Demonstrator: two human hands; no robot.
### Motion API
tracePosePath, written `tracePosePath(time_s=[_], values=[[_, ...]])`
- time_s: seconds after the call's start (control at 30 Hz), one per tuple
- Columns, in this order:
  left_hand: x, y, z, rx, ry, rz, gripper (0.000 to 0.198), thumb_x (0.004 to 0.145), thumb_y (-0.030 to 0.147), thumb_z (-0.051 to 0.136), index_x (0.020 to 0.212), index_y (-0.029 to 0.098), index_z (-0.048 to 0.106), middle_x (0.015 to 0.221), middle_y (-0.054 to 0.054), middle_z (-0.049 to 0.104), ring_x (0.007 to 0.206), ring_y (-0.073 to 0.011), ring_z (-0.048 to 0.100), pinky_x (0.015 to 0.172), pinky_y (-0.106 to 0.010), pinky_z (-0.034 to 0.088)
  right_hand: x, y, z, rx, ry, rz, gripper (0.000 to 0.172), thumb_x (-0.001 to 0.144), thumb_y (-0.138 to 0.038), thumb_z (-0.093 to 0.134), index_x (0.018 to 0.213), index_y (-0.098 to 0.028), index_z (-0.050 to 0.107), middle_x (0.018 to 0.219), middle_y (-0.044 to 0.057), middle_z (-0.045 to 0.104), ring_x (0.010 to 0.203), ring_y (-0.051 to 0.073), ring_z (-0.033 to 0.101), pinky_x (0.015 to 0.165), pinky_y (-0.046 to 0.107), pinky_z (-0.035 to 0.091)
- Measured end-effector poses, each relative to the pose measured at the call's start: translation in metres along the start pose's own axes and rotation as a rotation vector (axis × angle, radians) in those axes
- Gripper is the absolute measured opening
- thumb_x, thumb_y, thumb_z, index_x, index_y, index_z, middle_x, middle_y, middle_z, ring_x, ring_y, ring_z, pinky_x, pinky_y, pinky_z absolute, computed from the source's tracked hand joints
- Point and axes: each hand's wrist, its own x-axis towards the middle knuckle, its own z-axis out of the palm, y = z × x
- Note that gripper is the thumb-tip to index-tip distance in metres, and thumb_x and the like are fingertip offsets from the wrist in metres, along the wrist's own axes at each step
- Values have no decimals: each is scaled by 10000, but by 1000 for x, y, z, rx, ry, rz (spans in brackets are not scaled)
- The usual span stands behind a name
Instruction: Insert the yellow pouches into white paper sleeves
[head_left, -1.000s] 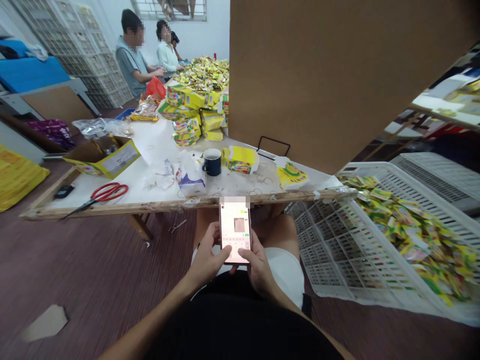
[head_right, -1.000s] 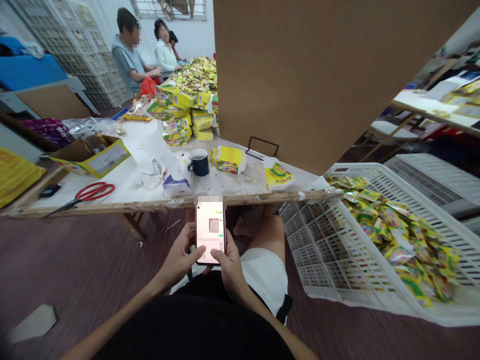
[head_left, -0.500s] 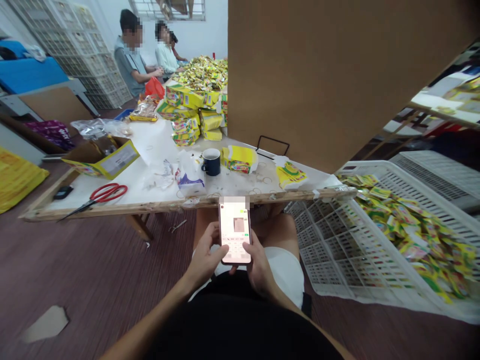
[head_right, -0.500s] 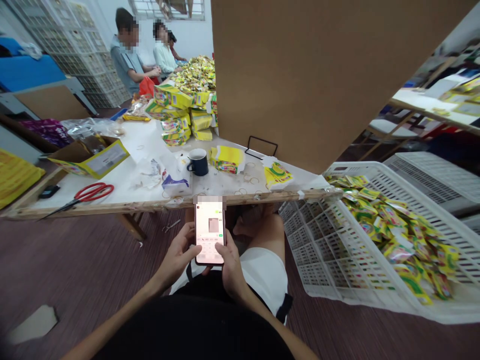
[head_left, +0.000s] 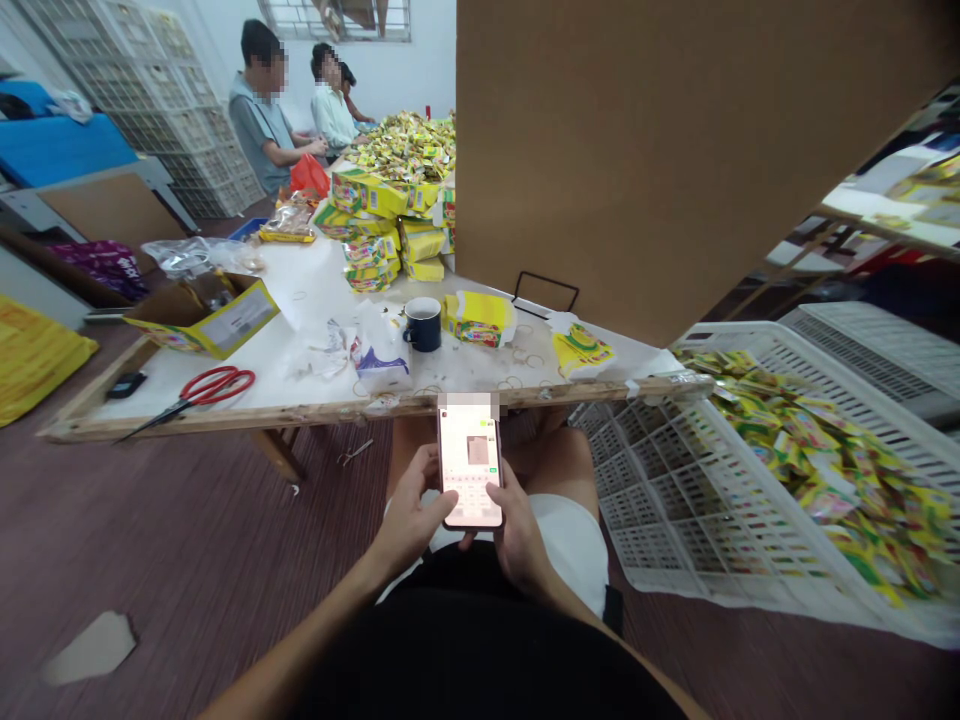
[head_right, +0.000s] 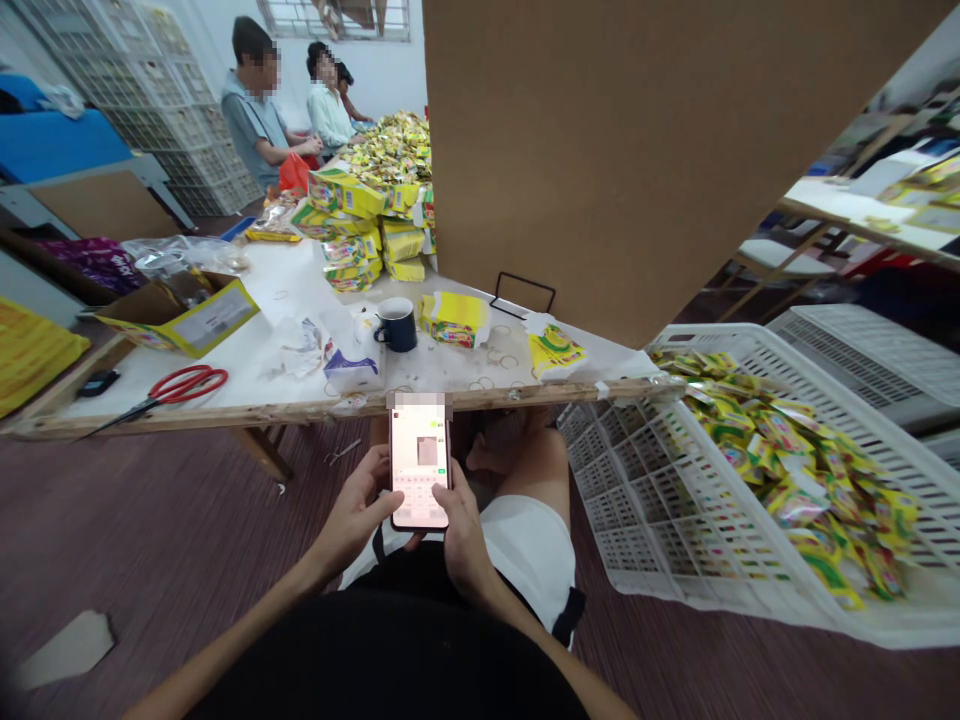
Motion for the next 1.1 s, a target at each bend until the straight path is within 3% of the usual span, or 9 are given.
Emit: tracePosePath(time_s=[0.87, 1.1], values=[[0, 2, 2, 18, 25, -36, 382, 749, 162, 600, 1112, 178, 482, 1120, -101, 641, 1026, -250, 599, 858, -364, 462, 1, 0, 0, -57, 1, -10, 359, 834, -272, 598, 1177, -219, 507, 948, 52, 634, 658, 177, 632, 377, 204, 522], [0, 3, 3, 38, 20, -31, 383, 759, 141, 593, 1120, 180, 473, 1135, -103, 639, 1010, -240, 605, 862, -361, 459, 1, 0, -1, -41, -10, -9, 413, 786, -190, 610, 1184, -242, 512, 962, 37, 636, 667, 177, 631, 387, 211, 529]])
